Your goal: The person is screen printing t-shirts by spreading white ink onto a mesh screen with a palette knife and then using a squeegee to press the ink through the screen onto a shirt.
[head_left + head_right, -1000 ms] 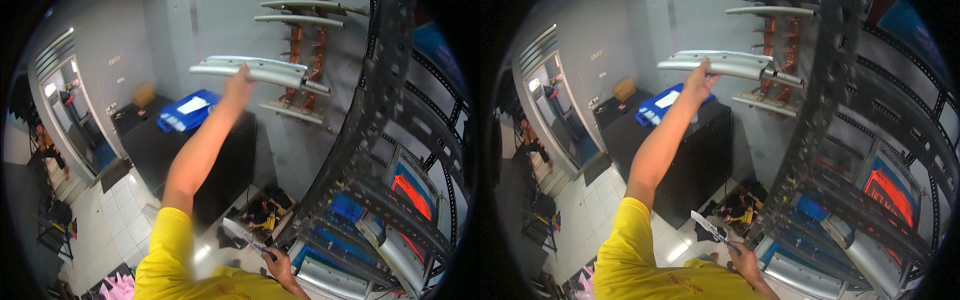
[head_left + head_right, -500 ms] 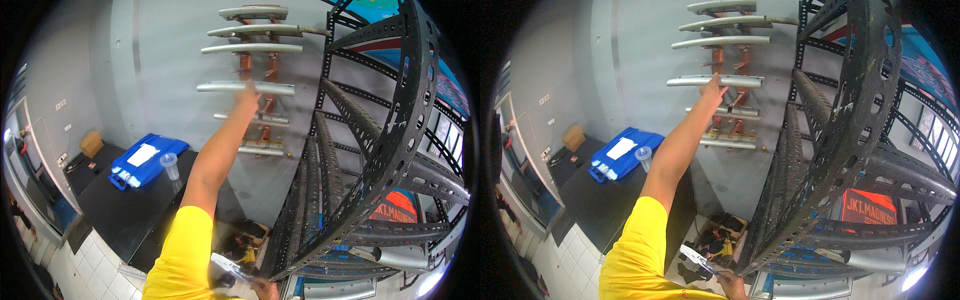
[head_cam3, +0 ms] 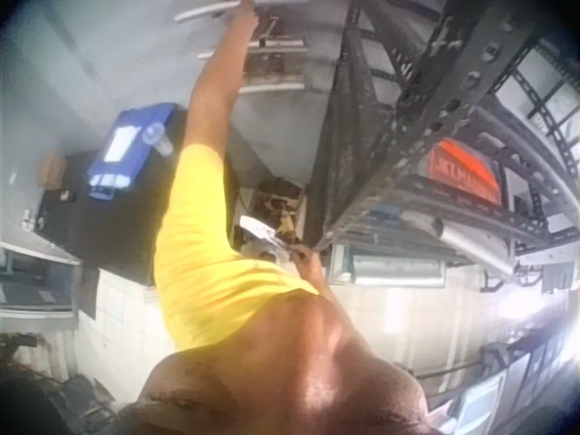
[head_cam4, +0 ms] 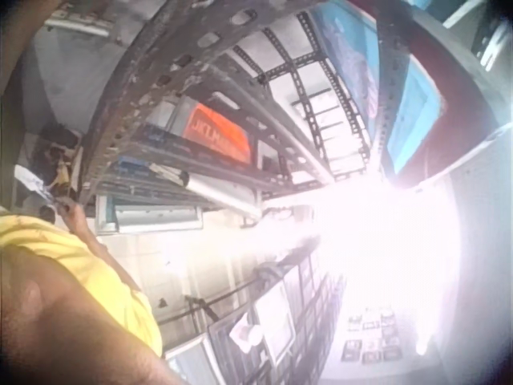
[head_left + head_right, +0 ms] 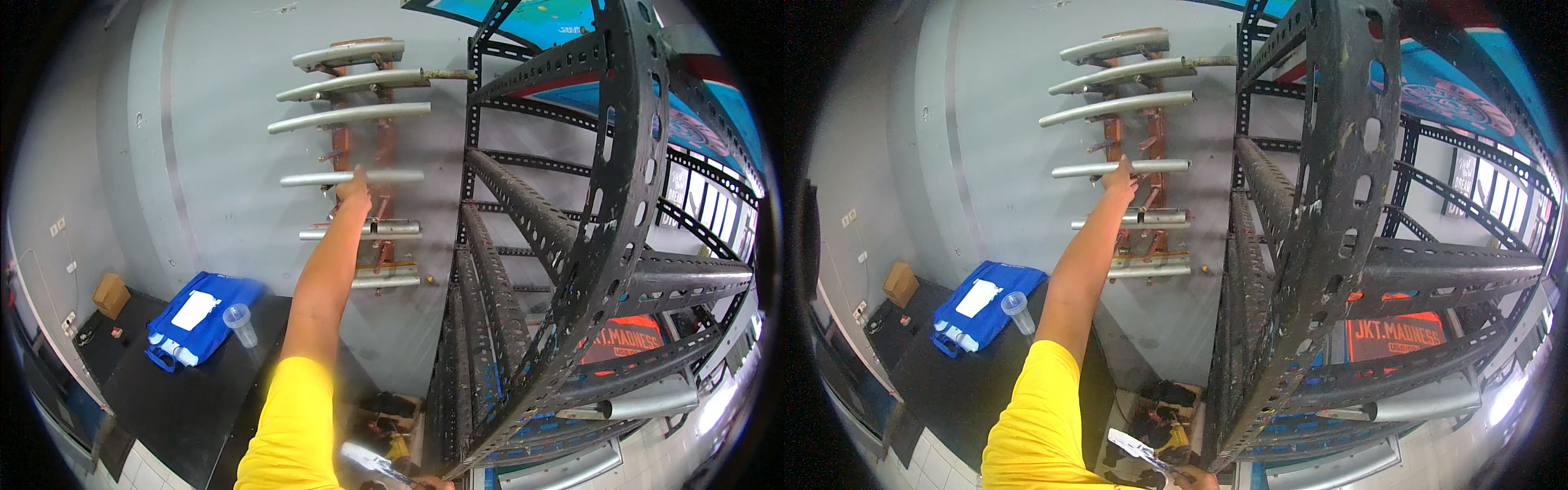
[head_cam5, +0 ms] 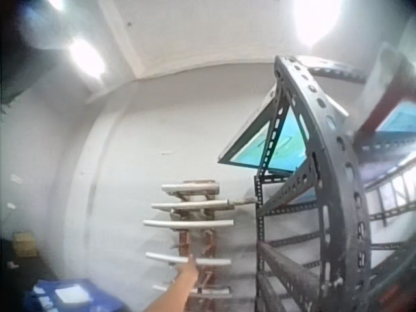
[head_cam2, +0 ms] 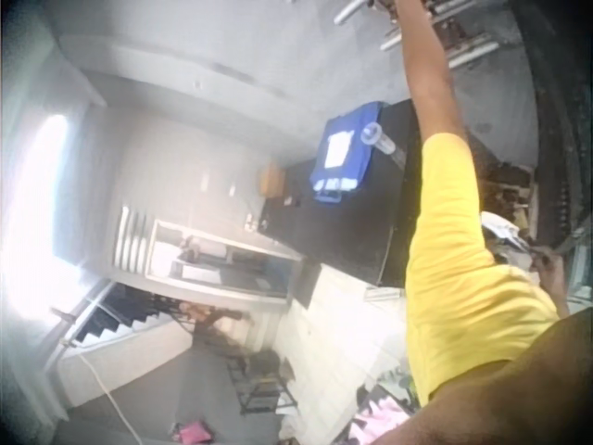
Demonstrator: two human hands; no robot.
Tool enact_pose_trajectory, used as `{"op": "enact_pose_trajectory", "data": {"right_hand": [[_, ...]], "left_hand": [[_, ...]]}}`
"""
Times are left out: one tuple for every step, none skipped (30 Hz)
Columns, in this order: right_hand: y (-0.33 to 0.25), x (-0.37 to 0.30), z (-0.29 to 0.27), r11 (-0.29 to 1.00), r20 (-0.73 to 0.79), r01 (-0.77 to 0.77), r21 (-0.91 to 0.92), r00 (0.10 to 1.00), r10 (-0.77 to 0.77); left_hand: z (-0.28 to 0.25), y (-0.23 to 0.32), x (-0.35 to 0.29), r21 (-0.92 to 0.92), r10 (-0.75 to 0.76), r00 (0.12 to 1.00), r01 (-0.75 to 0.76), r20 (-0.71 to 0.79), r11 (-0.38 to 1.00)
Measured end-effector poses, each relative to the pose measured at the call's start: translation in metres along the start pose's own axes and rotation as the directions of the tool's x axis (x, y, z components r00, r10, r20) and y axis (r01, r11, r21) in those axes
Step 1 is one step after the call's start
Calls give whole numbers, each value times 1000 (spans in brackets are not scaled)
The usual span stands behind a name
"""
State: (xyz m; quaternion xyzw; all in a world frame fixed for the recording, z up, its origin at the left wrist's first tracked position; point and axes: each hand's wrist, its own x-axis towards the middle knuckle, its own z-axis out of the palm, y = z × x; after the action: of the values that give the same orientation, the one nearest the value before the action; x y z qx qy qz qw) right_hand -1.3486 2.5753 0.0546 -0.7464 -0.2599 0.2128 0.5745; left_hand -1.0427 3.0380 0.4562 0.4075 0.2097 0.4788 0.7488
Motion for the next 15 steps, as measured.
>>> {"op": "enact_pose_trajectory", "data": {"right_hand": [[-3, -2, -4, 999, -12, 44, -22, 999, -44], [-10, -5, -5, 995, -8, 98, -36, 995, -98], [-20, -7, -7, 997, 9, 72, -21, 997, -72], [-33, -8, -9, 999, 29, 49, -5, 998, -49], [-37, -12, -11, 1000, 41, 18, 7, 999, -18], [-34, -15, -12, 994, 9, 106, -7, 994, -105], [-35, -19, -12, 996, -5, 86, 19, 996, -86], [-42, -23, -15, 998, -28, 51, 42, 998, -50], [-50, -28, -21, 998, -63, 46, 39, 997, -43], [-53, -35, -26, 998, -104, 44, 38, 994, -40], [-45, -43, -30, 996, -114, 47, 79, 993, -38], [-56, -50, -40, 991, -140, 25, 129, 990, -7], [-53, -57, -50, 993, -174, 64, 103, 984, -45], [-52, -64, -53, 989, -197, 116, 88, 976, -97], [-55, -69, -57, 980, -223, 176, 94, 963, -151]], "left_hand": [[-3, -2, 4, 13, -26, 996, 26, 81, 1000], [-13, 7, 12, 33, -38, 988, 34, 151, 999], [-23, 12, 17, 57, -60, 974, 49, 218, 997], [-33, 19, 22, 100, -89, 963, 65, 255, 993], [-40, 25, 23, 143, -128, 948, 89, 293, 986], [-46, 30, 20, 188, -172, 928, 113, 331, 976], [-55, 37, 16, 233, -209, 902, 126, 377, 964], [-64, 40, 6, 220, -252, 871, 171, 421, 960], [-73, 39, -6, 218, -236, 813, 137, 533, 966], [-84, 37, -14, 209, -215, 735, 102, 643, 973], [-102, 45, -11, 187, -163, 680, 39, 715, 982], [-118, 39, -7, 166, -131, 604, -2, 786, 986], [-128, 36, -28, 175, -110, 583, -57, 805, 983], [-159, 42, -24, 87, -23, 483, -109, 875, 990], [-169, 42, -41, 164, -83, 665, -59, 742, 985]]}}
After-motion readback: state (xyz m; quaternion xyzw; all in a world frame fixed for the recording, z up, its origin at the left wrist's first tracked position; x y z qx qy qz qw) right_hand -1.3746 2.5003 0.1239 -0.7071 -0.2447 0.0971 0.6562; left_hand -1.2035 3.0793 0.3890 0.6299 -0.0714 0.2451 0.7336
